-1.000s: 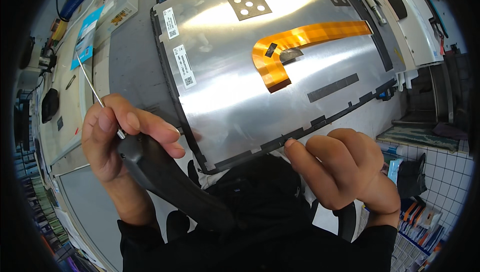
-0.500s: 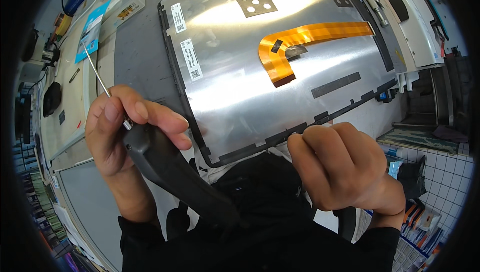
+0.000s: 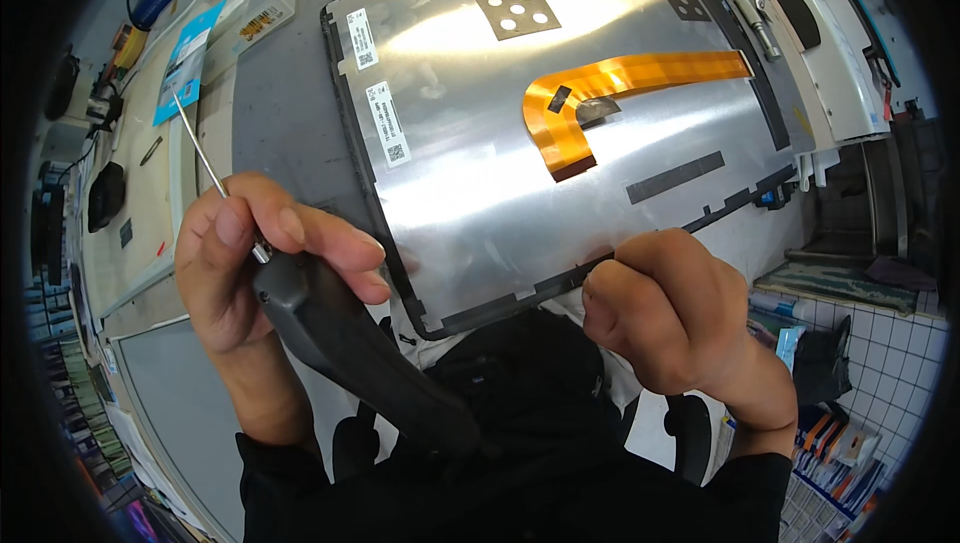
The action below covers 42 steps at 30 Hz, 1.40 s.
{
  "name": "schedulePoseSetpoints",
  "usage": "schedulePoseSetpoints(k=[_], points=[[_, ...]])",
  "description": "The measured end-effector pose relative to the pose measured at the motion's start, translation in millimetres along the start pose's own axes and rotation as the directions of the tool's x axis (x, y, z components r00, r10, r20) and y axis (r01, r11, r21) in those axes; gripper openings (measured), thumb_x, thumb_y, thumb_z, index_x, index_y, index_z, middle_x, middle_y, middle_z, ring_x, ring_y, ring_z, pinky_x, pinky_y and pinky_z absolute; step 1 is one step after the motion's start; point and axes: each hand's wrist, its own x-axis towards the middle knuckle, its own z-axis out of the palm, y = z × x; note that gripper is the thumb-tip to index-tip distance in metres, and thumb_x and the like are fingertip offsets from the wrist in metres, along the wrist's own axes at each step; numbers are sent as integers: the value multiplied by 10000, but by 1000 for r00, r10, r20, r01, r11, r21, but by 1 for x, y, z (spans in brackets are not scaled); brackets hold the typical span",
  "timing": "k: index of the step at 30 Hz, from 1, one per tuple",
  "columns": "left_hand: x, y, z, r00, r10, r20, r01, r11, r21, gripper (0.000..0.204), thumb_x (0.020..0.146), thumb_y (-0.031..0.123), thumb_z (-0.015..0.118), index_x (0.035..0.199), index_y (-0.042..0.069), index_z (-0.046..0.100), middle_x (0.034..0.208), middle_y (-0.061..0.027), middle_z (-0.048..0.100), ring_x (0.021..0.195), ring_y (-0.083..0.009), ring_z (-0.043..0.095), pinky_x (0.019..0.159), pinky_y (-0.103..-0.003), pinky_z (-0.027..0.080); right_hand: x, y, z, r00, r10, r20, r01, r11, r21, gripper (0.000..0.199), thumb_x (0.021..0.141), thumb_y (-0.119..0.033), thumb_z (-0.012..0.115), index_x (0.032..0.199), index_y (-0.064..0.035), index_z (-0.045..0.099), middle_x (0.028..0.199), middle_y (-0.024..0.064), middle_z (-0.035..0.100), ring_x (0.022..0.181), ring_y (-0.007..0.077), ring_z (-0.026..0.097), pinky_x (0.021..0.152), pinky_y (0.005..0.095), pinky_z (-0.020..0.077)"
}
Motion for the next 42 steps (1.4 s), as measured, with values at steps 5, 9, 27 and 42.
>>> schedulePoseSetpoints(k=[5, 9, 27, 42], points=[[0, -1, 1, 1000, 10, -9, -10, 1000, -23, 352, 1004, 257, 357, 943, -36, 544, 931, -395, 603, 775, -432, 680, 735, -525, 565, 0, 1, 2, 1000, 18, -20, -17, 999, 42, 170, 733, -59, 695, 854, -21, 581, 760, 81, 539, 565, 179, 560, 454, 268, 478], [-2, 1, -2, 999, -27, -31, 26, 999, -31, 350, 1003, 256, 356, 936, -33, 542, 929, -397, 602, 771, -430, 681, 747, -559, 551, 2, 0, 1, 998, 54, -20, -52, 995, 81, 194, 703, -18, 705, 847, -24, 575, 767, 81, 539, 574, 180, 563, 461, 267, 482], [1, -2, -1, 1000, 11, 27, -11, 1000, -18, 362, 1009, 255, 323, 964, -35, 536, 939, -395, 601, 801, -434, 679, 765, -568, 544, -4, 2, -8, 986, 127, -107, -105, 977, 187, 266, 645, -26, 717, 902, -24, 651, 805, 61, 581, 619, 181, 585, 454, 254, 438], [2, 0, -4, 1000, 0, 23, -1, 1000, 5, 352, 1003, 240, 349, 929, -43, 546, 933, -401, 599, 787, -446, 677, 638, -445, 595, -7, 4, -11, 988, -157, 1, 155, 971, -181, 446, 619, -85, 716, 1064, -120, 718, 786, -15, 557, 693, 124, 543, 485, 209, 464]])
